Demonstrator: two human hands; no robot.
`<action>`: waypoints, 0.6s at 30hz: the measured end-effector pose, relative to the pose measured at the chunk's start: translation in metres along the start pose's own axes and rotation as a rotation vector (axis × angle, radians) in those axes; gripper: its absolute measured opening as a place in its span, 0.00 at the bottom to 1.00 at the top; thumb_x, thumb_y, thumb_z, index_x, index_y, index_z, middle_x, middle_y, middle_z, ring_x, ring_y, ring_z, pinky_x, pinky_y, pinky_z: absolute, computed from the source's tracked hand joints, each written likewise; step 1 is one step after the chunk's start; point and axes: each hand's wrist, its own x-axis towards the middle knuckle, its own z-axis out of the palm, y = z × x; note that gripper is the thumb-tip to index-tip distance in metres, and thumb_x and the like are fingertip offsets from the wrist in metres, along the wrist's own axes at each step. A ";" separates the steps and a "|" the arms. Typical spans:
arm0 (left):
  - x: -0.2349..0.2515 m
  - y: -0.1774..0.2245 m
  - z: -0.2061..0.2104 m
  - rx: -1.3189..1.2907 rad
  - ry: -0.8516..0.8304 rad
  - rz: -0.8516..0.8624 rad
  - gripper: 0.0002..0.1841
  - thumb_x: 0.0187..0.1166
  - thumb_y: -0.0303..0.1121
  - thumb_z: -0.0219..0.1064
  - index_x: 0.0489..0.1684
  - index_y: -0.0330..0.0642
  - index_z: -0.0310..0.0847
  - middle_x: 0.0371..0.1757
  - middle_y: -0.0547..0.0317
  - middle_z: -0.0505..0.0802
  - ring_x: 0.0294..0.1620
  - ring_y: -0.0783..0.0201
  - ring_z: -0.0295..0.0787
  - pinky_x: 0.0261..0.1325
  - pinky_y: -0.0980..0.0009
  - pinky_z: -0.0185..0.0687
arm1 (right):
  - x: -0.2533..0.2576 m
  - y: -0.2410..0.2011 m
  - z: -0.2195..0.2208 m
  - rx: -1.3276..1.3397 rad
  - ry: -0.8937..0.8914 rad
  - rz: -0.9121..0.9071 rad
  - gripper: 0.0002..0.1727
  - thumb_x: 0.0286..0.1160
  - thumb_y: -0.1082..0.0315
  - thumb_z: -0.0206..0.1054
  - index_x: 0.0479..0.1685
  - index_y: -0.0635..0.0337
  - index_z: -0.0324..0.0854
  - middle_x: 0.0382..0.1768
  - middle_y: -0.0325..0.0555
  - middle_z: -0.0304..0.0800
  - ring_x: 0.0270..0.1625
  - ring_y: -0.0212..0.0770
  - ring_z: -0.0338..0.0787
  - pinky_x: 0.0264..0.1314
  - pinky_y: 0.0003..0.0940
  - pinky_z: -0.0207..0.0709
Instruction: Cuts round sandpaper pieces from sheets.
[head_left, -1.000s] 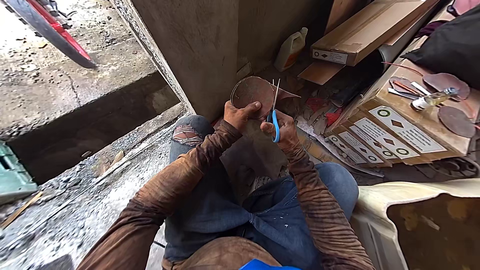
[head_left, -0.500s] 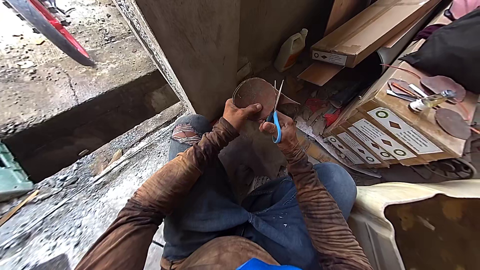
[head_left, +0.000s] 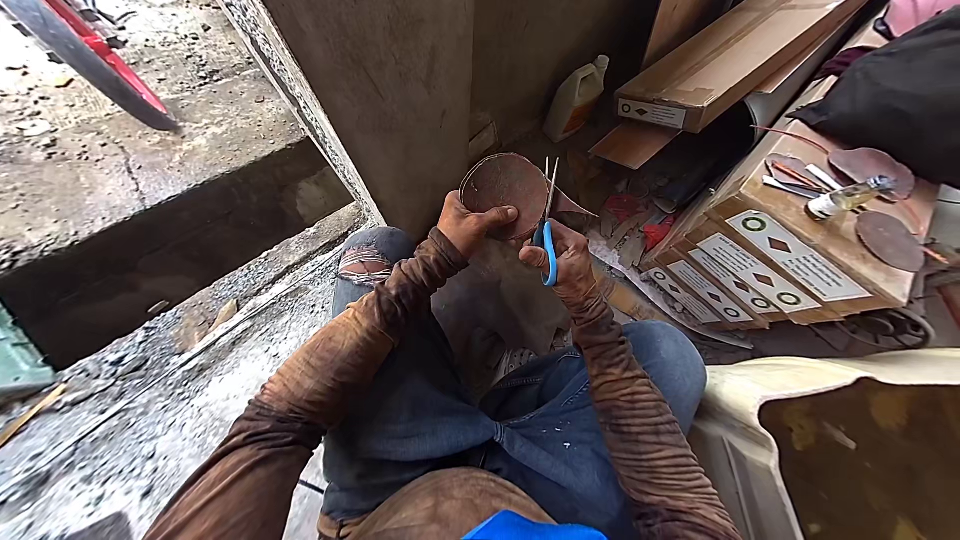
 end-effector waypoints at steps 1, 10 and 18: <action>0.002 0.000 0.001 -0.027 -0.002 0.005 0.12 0.70 0.20 0.75 0.49 0.35 0.85 0.40 0.49 0.96 0.36 0.55 0.97 0.39 0.57 0.97 | 0.000 -0.002 0.001 -0.017 -0.001 0.005 0.30 0.58 0.38 0.82 0.43 0.55 0.86 0.23 0.30 0.86 0.23 0.24 0.81 0.26 0.21 0.78; -0.014 0.017 -0.003 0.056 -0.074 -0.009 0.10 0.74 0.22 0.73 0.50 0.40 0.85 0.40 0.53 0.96 0.35 0.61 0.95 0.38 0.64 0.94 | -0.001 -0.003 0.002 -0.049 0.039 -0.034 0.25 0.60 0.44 0.84 0.36 0.58 0.87 0.19 0.34 0.86 0.19 0.27 0.82 0.22 0.24 0.79; -0.001 0.005 -0.011 0.025 -0.108 0.002 0.10 0.71 0.20 0.73 0.48 0.36 0.86 0.39 0.49 0.97 0.31 0.55 0.97 0.32 0.60 0.96 | 0.000 -0.002 -0.009 -0.031 -0.084 0.011 0.34 0.58 0.33 0.79 0.44 0.57 0.87 0.25 0.34 0.89 0.24 0.27 0.85 0.27 0.25 0.81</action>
